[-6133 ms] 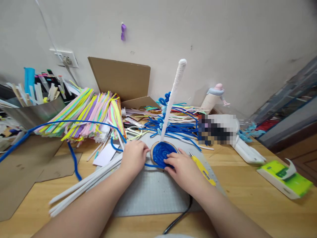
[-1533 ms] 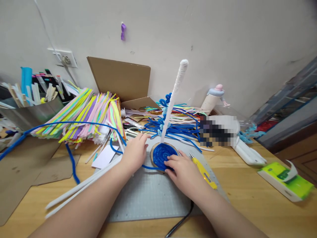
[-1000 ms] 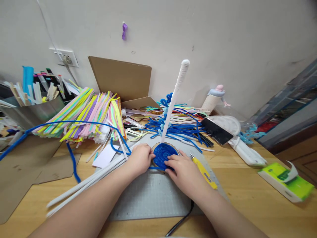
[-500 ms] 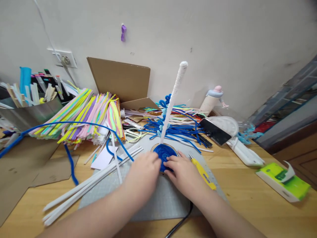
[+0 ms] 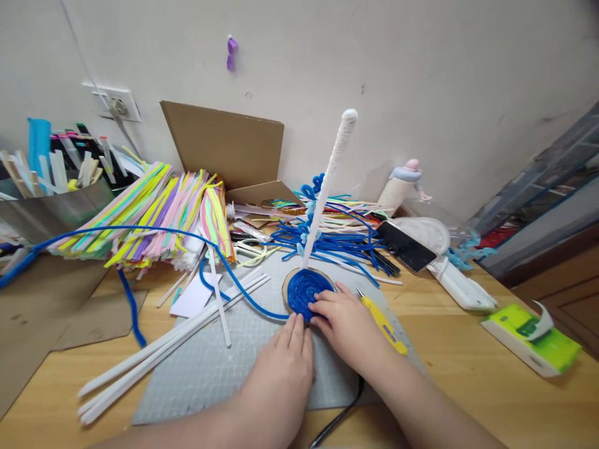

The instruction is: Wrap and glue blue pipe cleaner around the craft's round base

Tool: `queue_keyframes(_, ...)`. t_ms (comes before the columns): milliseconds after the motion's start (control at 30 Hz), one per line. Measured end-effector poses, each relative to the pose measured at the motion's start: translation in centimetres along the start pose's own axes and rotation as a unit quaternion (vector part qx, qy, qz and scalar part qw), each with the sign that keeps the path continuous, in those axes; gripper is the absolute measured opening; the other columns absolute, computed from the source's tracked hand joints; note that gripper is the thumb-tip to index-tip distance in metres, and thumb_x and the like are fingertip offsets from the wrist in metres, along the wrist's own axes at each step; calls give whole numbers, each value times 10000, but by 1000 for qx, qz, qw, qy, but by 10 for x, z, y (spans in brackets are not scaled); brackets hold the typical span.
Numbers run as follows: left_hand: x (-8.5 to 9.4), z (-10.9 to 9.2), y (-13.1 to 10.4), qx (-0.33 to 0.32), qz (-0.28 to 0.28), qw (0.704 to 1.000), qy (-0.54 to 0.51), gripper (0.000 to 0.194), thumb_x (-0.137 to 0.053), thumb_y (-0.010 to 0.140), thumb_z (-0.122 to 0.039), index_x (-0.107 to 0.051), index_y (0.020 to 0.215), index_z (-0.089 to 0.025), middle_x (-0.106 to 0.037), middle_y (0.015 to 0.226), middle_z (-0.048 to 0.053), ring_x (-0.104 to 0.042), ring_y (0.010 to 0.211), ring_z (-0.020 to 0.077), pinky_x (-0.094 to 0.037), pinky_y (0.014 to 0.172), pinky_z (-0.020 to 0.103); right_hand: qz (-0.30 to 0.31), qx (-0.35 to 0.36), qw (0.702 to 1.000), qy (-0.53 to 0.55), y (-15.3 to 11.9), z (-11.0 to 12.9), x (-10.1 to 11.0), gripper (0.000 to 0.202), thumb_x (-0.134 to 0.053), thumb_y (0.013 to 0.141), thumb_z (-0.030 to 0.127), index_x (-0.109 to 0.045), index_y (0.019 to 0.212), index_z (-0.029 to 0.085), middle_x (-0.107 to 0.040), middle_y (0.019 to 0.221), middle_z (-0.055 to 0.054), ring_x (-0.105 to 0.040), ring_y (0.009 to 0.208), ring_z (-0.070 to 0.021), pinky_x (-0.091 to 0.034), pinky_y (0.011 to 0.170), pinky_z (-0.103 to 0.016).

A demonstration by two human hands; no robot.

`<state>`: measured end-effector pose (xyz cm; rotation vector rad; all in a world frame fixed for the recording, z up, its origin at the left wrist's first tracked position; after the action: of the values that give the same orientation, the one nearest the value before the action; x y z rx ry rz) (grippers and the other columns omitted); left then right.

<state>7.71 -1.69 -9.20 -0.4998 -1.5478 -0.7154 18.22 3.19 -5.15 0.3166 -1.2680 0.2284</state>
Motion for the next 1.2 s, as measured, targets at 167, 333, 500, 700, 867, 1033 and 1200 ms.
queue_keyframes(167,-2,-2,1,-16,24,1000,-5,494,-491,835,-239,-504,1289,-44,-447,1369,207,-442,1268,310,-421,1012,416,2,-1,1000,0,0,0,0,192,-581,825,175,-722,945,229,-700,1005,-61,-606,1012,-202,-273,1077,-413)
queue_keyframes(333,-5,-3,0,-24,25,999,5,494,-488,831,-228,-497,1290,-45,-445,1372,210,-441,1269,308,-409,1018,413,-1,-1,1000,1,0,1,1,195,-588,821,170,-722,951,230,-699,1006,-61,-605,1012,-202,-275,1073,-410)
queue_keyframes(500,-3,-5,1,-34,16,999,30,465,-479,830,-214,-524,1249,-18,-471,1346,230,-446,1261,319,-395,1031,413,7,-5,1000,0,-1,0,-1,197,-581,827,176,-720,955,231,-697,1001,-56,-602,1005,-202,-272,1069,-408)
queue_keyframes(700,3,-6,4,-16,41,999,14,400,-478,836,-175,-553,1206,-43,-482,1337,229,-474,1235,312,-445,957,416,34,-3,999,-26,7,5,4,211,-512,869,209,-723,877,222,-687,894,-40,-604,902,-175,-304,1024,-360)
queue_keyframes(867,4,-7,5,-31,49,998,30,403,-512,834,-205,-569,1177,-2,-486,1321,253,-439,1258,326,-409,994,422,58,-59,994,-74,27,15,7,235,-518,857,361,-681,801,201,-660,877,-59,-602,811,-198,-420,706,-300)
queue_keyframes(1033,6,-9,6,-44,44,997,55,396,-531,818,-202,-587,1166,-20,-564,1239,223,-464,1227,316,-371,1022,437,65,-96,989,-88,40,19,-4,257,-537,818,419,-646,836,187,-651,918,-71,-605,814,-215,-408,650,-300)
queue_keyframes(1200,8,-7,7,-49,67,995,58,368,-522,817,-205,-614,1124,-25,-597,1185,211,-511,1164,319,-370,1009,434,70,-79,990,-96,44,19,-11,265,-496,829,402,-640,837,179,-648,925,-76,-612,815,-213,-414,661,-303)
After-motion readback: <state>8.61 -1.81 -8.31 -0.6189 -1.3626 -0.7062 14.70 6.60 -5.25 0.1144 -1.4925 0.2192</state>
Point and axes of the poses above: each hand's wrist, its own y-axis towards the middle knuckle, its own x-axis out of the back of the hand, z = x × y, the point moved 5 cm from there along y, towards the middle knuckle
